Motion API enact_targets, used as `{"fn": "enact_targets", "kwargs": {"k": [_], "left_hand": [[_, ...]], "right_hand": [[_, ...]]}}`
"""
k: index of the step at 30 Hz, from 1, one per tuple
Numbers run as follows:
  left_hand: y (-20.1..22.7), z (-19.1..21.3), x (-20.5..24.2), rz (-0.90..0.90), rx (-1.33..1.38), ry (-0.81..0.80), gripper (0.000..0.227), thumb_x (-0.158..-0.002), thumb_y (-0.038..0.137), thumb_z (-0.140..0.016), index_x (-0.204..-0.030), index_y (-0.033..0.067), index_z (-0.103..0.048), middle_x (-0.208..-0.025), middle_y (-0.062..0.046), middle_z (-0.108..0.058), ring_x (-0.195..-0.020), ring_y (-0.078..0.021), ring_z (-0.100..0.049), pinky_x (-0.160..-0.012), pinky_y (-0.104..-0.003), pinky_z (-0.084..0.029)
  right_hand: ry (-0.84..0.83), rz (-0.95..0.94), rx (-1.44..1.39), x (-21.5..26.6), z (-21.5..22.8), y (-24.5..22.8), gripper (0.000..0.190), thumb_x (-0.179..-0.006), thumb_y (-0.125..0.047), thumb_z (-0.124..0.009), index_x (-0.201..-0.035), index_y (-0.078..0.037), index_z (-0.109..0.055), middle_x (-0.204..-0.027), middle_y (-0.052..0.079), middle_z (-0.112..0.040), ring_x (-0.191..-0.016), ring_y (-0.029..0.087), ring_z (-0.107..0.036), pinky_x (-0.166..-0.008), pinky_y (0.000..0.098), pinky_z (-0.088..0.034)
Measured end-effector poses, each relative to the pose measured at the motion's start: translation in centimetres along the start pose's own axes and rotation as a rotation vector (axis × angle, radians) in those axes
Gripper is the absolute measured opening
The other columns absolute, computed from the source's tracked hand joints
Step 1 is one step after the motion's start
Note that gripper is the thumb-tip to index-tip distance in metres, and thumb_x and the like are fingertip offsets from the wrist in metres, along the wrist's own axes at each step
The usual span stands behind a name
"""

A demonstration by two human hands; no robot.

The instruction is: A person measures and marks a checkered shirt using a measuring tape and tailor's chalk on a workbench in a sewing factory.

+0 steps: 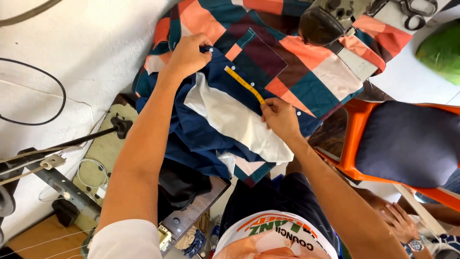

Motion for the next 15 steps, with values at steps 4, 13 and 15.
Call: {"fn": "enact_targets", "kwargs": {"k": [4, 13, 15], "left_hand": [[-1.1, 0.2, -0.6, 0.053, 0.005, -0.080, 0.014, -0.098, 0.018, -0.068, -0.105, 0.0069, -0.073, -0.099, -0.006, -0.071, -0.088, -0.0199, -0.064, -0.077, -0.035, -0.048], [-2.6, 0.5, -0.8, 0.155, 0.124, -0.104, 0.009, -0.095, 0.010, -0.066, -0.088, 0.0123, -0.070, -0.079, 0.002, -0.063, -0.073, -0.0100, -0.056, -0.070, -0.028, -0.045], [-2.1, 0.4, -0.3, 0.193, 0.164, -0.146, 0.009, -0.087, 0.009, -0.063, -0.092, 0.0117, -0.069, -0.081, 0.001, -0.061, -0.073, -0.0109, -0.055, -0.067, -0.026, -0.045]], "right_hand": [[-0.035, 0.029, 0.026, -1.2, -1.4, -3.1, 0.021, -0.103, -0.021, -0.057, -0.100, -0.009, -0.074, -0.064, -0.002, -0.070, -0.045, 0.008, -0.054, -0.059, 0.0237, -0.052], [-0.039, -0.050, -0.168, -4.8, -3.5, -6.4, 0.020, -0.105, -0.018, -0.055, -0.103, -0.008, -0.072, -0.072, 0.004, -0.075, -0.050, 0.009, -0.064, -0.055, 0.0206, -0.053], [-0.063, -0.076, -0.193, -5.1, -3.8, -6.5, 0.020, -0.105, -0.019, -0.057, -0.111, -0.007, -0.072, -0.074, 0.005, -0.074, -0.053, 0.009, -0.064, -0.052, 0.0194, -0.054]]}}
Point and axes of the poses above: each hand's wrist, its own x-axis away from the middle knuckle, its own z-axis out of the back of the hand, y = z × x, the point moved 7 cm from there along -x, towards the middle knuckle
